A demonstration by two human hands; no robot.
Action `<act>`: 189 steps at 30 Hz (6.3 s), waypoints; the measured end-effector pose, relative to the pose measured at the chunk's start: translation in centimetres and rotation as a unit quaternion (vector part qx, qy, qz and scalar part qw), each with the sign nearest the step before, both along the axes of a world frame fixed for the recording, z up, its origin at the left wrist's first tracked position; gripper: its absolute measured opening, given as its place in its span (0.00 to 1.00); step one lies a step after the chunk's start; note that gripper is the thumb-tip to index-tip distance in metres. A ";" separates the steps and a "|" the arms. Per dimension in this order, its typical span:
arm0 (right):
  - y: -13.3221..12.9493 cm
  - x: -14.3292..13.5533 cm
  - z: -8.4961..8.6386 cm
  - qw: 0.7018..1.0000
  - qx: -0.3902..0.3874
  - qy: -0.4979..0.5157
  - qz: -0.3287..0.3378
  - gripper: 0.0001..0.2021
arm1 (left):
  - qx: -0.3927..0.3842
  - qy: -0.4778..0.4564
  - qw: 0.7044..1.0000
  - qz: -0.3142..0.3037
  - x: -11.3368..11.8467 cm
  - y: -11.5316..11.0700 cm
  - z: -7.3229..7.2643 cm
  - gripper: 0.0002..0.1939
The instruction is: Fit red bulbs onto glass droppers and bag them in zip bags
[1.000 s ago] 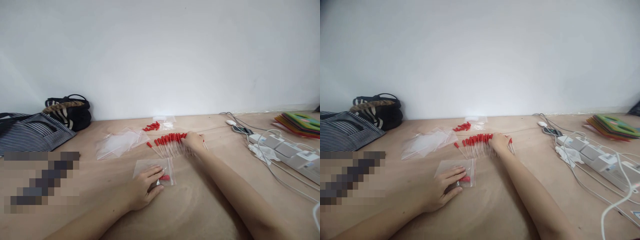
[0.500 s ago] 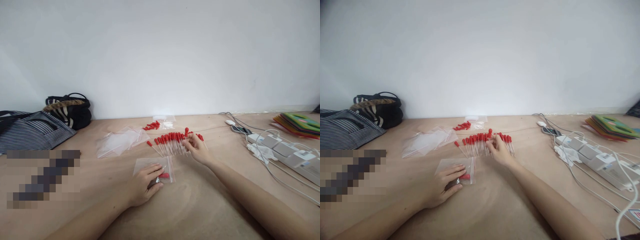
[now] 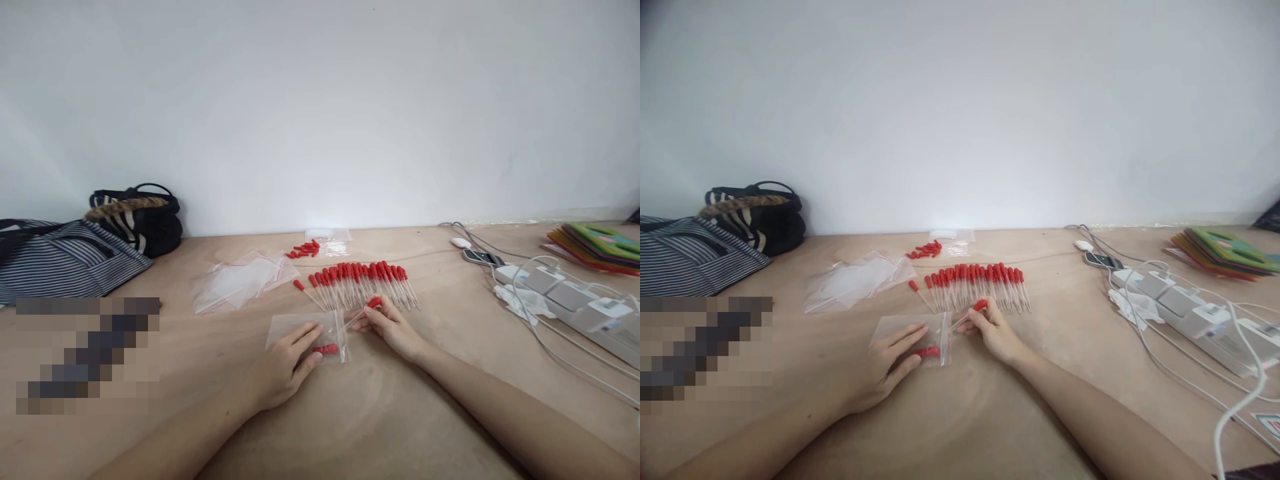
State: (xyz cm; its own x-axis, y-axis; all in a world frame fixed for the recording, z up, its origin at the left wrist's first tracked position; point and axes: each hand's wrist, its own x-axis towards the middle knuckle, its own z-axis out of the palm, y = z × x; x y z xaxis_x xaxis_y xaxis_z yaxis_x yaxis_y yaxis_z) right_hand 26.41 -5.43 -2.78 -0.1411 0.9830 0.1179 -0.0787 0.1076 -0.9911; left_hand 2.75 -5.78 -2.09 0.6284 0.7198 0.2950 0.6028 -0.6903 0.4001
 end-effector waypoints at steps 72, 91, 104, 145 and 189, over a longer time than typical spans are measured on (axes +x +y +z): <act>7.3 -0.5 3.4 0.836 0.001 -0.483 -0.263 0.09 | 0.071 0.036 0.997 -0.012 -2.0 1.6 0.1 0.18; 11.1 -1.1 5.6 0.887 -0.039 -0.364 -0.281 0.13 | 0.031 0.041 0.999 -0.012 -1.4 0.7 1.3 0.18; 0.3 0.1 0.6 0.960 0.090 -0.058 -0.260 0.17 | 0.033 0.042 0.999 -0.009 -1.3 0.8 1.1 0.18; 1.1 -2.0 0.1 0.900 0.207 -0.370 0.098 0.08 | 0.038 0.066 0.997 -0.009 -1.2 0.9 0.9 0.21; -0.1 -2.8 1.5 0.875 0.204 -0.434 0.063 0.09 | 0.087 -0.033 0.996 0.014 -0.5 -0.5 0.6 0.17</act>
State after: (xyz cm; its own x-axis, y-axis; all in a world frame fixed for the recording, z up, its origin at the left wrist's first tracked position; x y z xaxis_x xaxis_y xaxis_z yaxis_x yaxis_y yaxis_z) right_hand 23.66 -5.50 -1.30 -0.4565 0.8542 0.2491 0.6484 0.5111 -0.5642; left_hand 2.30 -6.25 -1.46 0.5830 0.6716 0.4572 0.5996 -0.7354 0.3157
